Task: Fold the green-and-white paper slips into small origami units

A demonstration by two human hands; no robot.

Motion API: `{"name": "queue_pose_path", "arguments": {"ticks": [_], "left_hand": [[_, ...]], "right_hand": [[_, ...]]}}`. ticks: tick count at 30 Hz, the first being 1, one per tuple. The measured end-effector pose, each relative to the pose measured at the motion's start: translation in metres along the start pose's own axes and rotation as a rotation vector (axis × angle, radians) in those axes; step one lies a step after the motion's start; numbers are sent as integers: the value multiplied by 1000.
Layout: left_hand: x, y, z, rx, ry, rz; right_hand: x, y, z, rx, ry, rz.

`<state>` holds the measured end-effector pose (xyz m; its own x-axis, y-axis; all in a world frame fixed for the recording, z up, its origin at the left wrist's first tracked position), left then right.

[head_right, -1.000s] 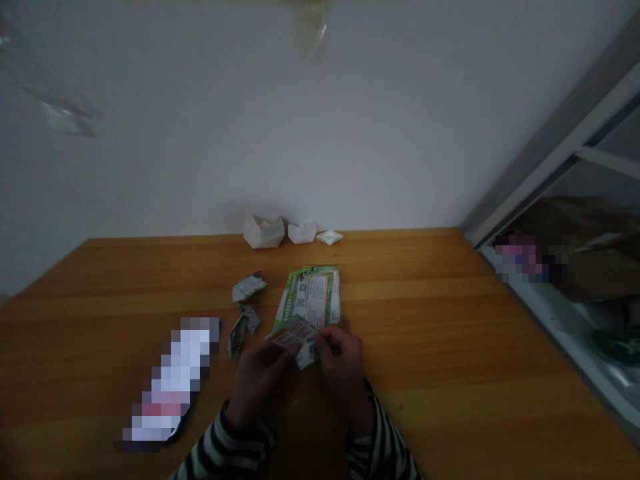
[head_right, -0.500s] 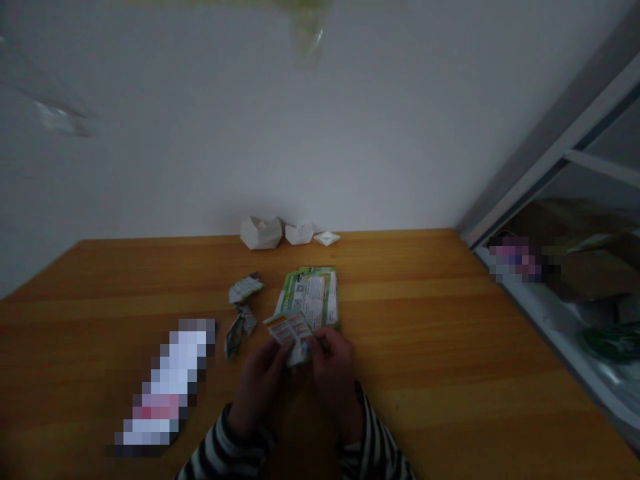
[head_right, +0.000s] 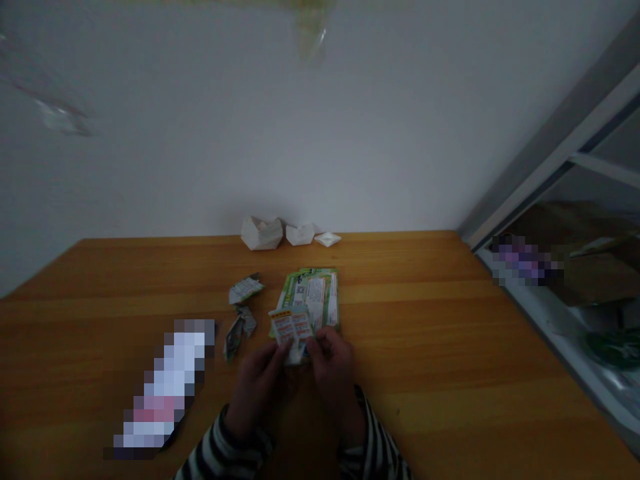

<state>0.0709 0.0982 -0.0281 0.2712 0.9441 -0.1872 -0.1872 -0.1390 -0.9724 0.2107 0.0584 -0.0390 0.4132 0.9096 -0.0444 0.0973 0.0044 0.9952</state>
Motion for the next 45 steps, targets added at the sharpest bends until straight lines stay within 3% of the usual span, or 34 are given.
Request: {"name": "queue_pose_path", "arguments": {"ticks": [6, 10, 14, 17, 19, 23, 26, 31, 35, 39, 45], "left_hand": [[2, 3, 11, -167, -117, 37], [3, 8, 15, -294, -127, 140], [4, 15, 10, -487, -71, 282], [3, 18, 0, -576, 28, 348], [2, 18, -5, -600, 77, 362], [2, 14, -4, -567, 64, 283], [4, 3, 7, -482, -19, 95], [3, -14, 10, -153, 39, -199], [2, -12, 16, 6, -56, -200], [1, -10, 19, -49, -137, -123], [-1, -8, 11, -149, -110, -40]], "right_hand": [[-4, -4, -18, 7, 233, -52], [-4, 4, -15, -32, 249, -2], [2, 21, -4, -111, 235, 172], [4, 32, -4, -184, 293, 341], [5, 33, -6, -190, 328, 372], [7, 28, -5, -118, 328, 290], [11, 25, 3, -20, 230, 207], [16, 20, 14, 81, 98, 109], [15, 17, 11, 34, 113, 81], [13, 18, 7, -2, 85, 97], [12, 19, 5, -77, 54, 100]]}}
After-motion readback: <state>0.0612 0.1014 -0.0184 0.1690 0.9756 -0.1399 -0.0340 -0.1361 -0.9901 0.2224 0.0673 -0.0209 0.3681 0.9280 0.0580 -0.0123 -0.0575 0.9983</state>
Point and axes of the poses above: each hand's wrist, its own x-axis towards the middle knuckle, its own z-axis out of the back of the hand, y = z × x, the point moved 7 cm from there along x, towards the middle knuckle, and after that the axes turned 2 degrees about -y, right-handed, at the moved point
